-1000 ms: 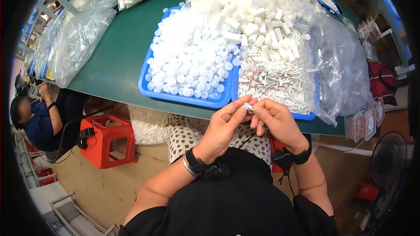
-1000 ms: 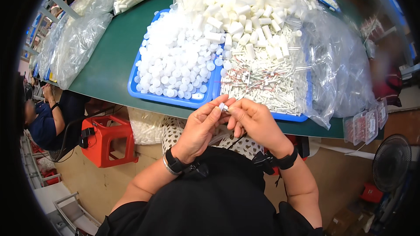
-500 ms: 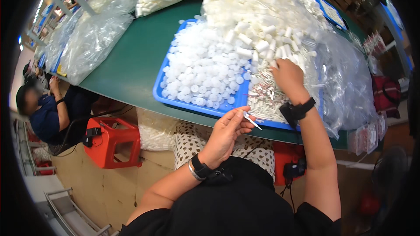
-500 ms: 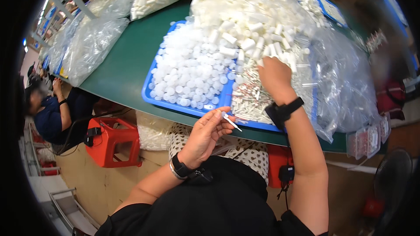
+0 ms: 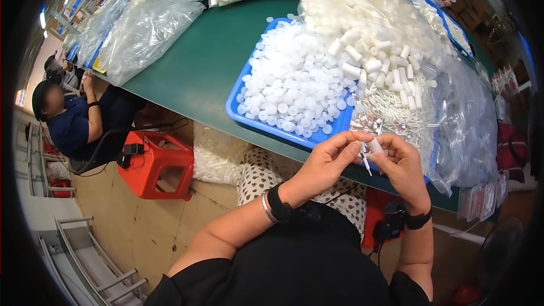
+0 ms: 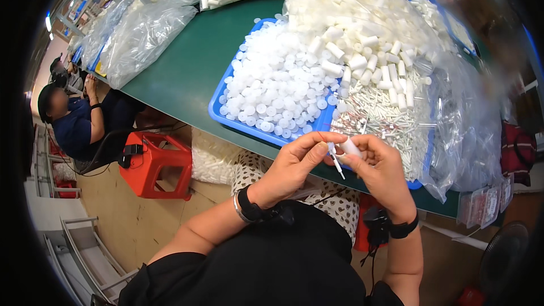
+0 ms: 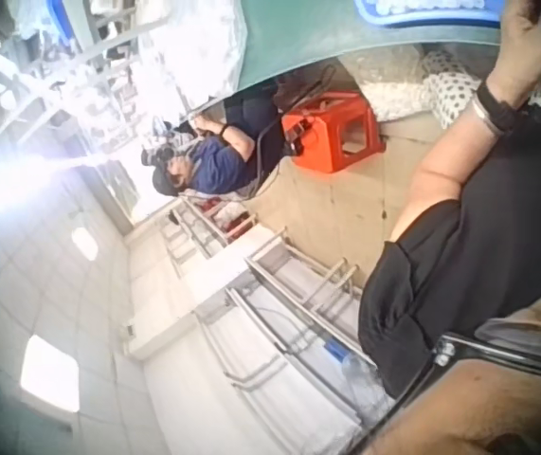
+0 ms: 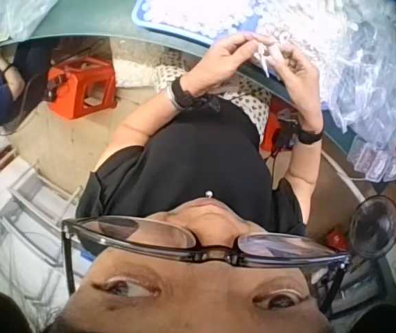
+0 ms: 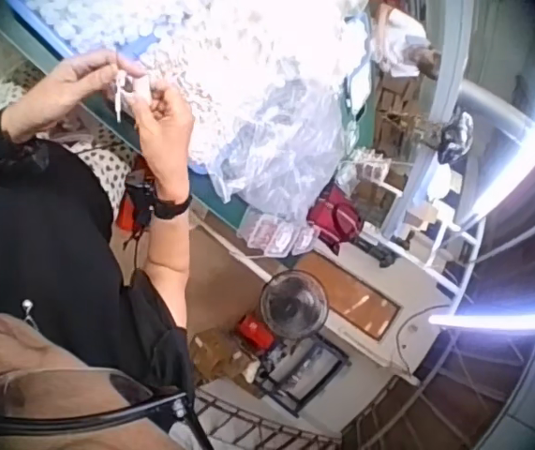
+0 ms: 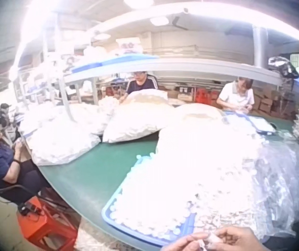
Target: The person sits at a green table in a workshop and assembles small white plastic components. They pick up a cylindrical piece and a cap, then insert the cylinder into the cap by hand. The person repeats this process continuously, placing the finished units into a blue tray.
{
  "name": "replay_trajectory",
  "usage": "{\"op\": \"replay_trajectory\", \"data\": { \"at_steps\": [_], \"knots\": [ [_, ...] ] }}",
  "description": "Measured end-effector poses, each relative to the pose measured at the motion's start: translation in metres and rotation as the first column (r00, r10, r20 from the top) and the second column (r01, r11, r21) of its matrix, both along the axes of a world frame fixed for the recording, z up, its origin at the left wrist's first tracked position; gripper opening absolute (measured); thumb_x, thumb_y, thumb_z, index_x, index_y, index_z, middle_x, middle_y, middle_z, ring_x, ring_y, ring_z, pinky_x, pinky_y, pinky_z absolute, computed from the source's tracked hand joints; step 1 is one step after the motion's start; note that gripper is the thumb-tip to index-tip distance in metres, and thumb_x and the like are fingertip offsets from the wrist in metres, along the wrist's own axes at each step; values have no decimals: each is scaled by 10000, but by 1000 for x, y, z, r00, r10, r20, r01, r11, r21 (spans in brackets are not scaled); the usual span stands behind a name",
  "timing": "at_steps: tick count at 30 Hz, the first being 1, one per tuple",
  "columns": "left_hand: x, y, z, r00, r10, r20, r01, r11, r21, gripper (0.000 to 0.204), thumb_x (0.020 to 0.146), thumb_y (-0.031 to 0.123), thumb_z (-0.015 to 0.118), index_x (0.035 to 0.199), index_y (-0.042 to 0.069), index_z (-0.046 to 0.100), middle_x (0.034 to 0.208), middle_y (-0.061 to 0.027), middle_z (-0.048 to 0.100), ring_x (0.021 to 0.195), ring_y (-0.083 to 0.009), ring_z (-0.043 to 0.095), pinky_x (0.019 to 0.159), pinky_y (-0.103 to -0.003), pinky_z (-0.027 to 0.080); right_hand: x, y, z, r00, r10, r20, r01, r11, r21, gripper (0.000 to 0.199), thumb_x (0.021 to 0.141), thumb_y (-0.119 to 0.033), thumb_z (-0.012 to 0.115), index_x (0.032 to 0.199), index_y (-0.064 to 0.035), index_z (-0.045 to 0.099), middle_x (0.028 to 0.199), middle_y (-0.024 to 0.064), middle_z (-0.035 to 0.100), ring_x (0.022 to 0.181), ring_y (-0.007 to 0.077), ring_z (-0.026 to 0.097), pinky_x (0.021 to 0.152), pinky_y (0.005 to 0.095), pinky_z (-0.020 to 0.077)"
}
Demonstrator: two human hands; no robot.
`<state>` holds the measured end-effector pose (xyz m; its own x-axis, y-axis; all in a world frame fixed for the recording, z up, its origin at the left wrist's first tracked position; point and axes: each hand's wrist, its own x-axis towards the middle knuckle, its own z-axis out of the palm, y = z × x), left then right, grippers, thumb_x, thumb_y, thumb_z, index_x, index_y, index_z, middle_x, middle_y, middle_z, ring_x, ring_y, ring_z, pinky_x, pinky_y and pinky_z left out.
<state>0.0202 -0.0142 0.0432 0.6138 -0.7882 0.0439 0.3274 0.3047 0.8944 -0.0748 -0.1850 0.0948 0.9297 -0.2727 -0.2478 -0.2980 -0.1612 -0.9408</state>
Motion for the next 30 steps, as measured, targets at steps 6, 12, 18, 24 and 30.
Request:
{"op": "replay_trajectory", "data": {
  "at_steps": [6, 12, 18, 24, 30],
  "knots": [
    [-9, 6, -14, 991, 6, 130, -14, 998, 67, 316, 1045, 250, 495, 1236, 19, 595, 1137, -48, 634, 1069, -110, 563, 944, -268, 450, -12, 0, -18, 997, -16, -81, 48, 912, 407, 259, 933, -56, 645, 1171, 37, 599, 996, 73, 677, 793, 79, 636, 727, 226, 539],
    [-10, 7, -19, 987, -75, -143, 90, 991, 101, 336, 1035, 295, 511, 1218, 25, 591, 1173, -57, 616, 1042, -116, 575, 942, -303, 464, -22, 5, -39, 991, -108, 74, 78, 942, 326, 212, 926, -18, 644, 1128, 28, 603, 1042, 85, 673, 862, 89, 653, 771, 248, 569],
    [-17, -2, -19, 908, -9, -418, 31, 998, 48, 292, 1028, 262, 536, 1213, 52, 620, 1094, 1, 611, 995, -72, 545, 895, -240, 445, -21, 23, -44, 921, 111, 372, 113, 841, -530, 178, 783, 42, 723, 919, -5, 619, 911, 111, 599, 752, 248, 640, 628, 328, 519],
    [-24, 0, -26, 980, 60, -192, -30, 987, 156, 275, 1013, 140, 554, 1245, 6, 611, 1066, -21, 598, 897, -74, 586, 825, -214, 480, -27, 25, -42, 968, -131, 213, 121, 991, 58, 149, 896, -12, 668, 987, 25, 556, 919, 113, 643, 768, 164, 685, 664, 270, 566],
    [-16, 5, -21, 968, -72, -241, 124, 971, 205, 322, 1014, 119, 542, 1303, -19, 572, 1025, -37, 616, 853, -71, 591, 801, -228, 504, -27, 4, -27, 996, -15, -89, 47, 927, 371, 148, 982, -72, 569, 1065, 40, 520, 966, 139, 652, 815, 164, 690, 719, 265, 587]
  ]
}}
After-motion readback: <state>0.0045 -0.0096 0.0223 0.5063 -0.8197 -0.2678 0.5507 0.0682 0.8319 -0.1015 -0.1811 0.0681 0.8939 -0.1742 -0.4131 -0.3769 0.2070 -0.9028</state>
